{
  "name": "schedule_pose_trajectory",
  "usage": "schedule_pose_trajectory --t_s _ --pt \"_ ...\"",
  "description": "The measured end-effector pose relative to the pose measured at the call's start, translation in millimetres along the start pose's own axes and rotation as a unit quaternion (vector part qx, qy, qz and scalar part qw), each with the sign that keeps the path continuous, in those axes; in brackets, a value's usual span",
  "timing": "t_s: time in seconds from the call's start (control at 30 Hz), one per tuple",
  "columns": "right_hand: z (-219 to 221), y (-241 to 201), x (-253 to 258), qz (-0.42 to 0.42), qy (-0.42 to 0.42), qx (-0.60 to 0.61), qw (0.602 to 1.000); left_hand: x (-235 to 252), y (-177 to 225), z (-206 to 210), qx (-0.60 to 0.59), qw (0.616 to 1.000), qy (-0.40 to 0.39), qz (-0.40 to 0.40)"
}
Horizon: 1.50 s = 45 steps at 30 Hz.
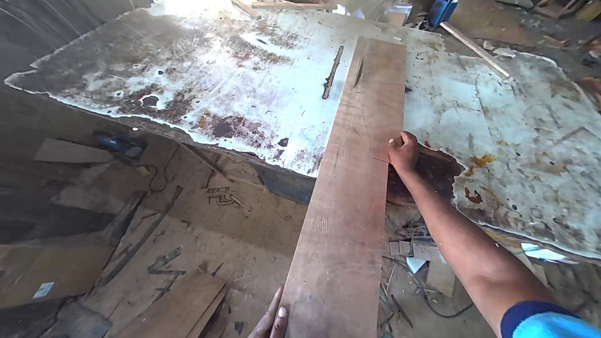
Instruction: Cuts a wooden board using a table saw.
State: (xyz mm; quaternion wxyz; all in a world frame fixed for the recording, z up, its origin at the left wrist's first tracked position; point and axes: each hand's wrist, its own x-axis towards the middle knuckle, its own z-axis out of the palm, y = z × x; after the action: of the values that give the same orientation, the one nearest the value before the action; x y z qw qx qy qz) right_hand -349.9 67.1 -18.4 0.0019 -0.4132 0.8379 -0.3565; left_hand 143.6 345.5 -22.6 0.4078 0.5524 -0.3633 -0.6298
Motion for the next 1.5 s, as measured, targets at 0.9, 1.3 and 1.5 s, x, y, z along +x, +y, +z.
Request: schedule_pose_trajectory --t_s 0.9,1.3,1.5 --pt "14 -2 53 -0.005 -0.007 -0.011 1.000 38 24 38 -0.021 0.999 0.028 -0.014" --pt "18 -3 71 0.003 -0.006 -0.001 1.000 54 29 48 -0.017 0.999 0.029 -0.013" --pt "21 -2 78 0.007 -0.008 0.000 1.000 59 32 52 -0.034 0.999 0.028 -0.019"
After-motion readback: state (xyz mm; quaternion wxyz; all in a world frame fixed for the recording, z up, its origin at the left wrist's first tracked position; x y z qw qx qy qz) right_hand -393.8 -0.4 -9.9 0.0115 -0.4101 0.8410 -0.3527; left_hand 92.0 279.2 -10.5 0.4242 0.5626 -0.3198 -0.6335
